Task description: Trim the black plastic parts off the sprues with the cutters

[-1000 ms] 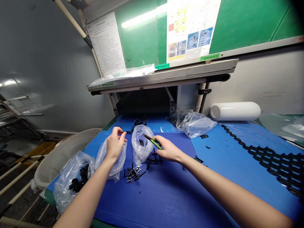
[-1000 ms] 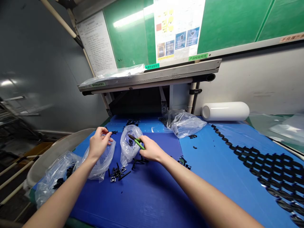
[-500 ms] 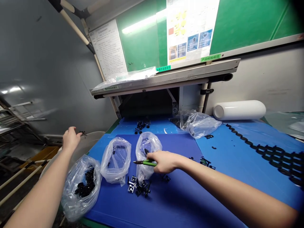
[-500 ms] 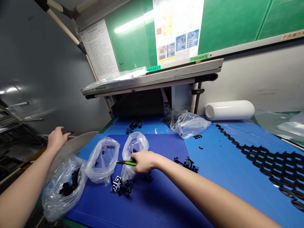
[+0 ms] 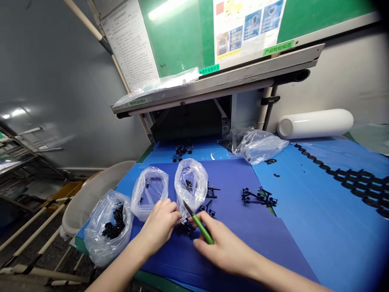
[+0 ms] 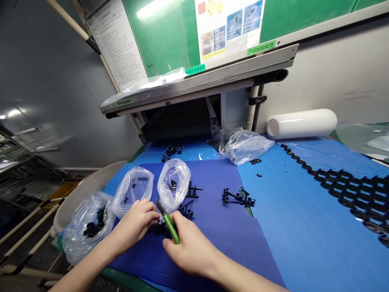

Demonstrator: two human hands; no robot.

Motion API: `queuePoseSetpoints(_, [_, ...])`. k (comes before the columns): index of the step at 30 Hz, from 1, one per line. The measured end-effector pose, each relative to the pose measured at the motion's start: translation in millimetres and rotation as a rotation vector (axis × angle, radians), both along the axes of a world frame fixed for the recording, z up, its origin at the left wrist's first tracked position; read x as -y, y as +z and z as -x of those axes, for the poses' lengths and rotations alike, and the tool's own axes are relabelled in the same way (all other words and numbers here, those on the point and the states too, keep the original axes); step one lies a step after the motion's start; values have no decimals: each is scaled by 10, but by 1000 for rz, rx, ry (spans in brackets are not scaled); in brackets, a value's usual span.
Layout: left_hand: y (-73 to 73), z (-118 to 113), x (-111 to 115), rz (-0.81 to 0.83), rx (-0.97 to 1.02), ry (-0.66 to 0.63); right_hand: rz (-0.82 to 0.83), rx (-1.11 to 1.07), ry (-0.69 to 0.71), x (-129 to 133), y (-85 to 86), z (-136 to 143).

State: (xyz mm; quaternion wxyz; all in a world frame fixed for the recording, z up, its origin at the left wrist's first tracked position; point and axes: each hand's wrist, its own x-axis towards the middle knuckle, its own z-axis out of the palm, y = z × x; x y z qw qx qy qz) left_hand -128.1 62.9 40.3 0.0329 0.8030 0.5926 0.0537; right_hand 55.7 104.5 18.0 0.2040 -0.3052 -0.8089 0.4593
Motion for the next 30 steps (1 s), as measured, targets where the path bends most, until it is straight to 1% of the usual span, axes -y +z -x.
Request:
queuePoseSetpoints(2, [0, -25, 27, -5, -18, -12, 83, -27, 9, 88, -83, 61])
queuePoseSetpoints(4, [23, -49, 94, -11, -20, -14, 157, -66, 1, 127, -108, 35])
queuePoseSetpoints(6, [32, -81, 189, -17, 0, -1, 227, -115, -8, 134, -88, -78])
queuePoseSetpoints(8, [11, -110, 287, -24, 39, 17, 311, -181, -20, 119, -53, -240])
queuePoseSetpoints(10, [-29, -138, 377, -45, 84, 36, 363, -222, -73, 99, -31, -410])
queuePoseSetpoints(12, [-59, -174, 459, -82, 131, 44, 313, -147, -172, 96, -33, -554])
queuePoseSetpoints(14, [-57, -231, 531, -149, 169, 18, 238, -25, -250, 134, -47, -651])
queuePoseSetpoints(16, [-19, -313, 588, -220, 179, -40, 232, 16, -268, 218, -58, -689])
queuePoseSetpoints(19, [74, -454, 633, -264, 173, -115, 373, -65, -211, 386, -63, -657])
queuePoseSetpoints(23, [157, -600, 650, -236, 223, -139, 698, -283, -171, 537, -79, -590])
queuePoseSetpoints(25, [166, -642, 662, -219, 269, -132, 812, -365, -160, 558, -91, -587])
queuePoseSetpoints(28, [161, -675, 688, -216, 336, -83, 890, -409, -161, 561, -89, -601])
queuePoseSetpoints(30, [157, -684, 703, -245, 347, -65, 918, -432, -182, 565, -68, -603])
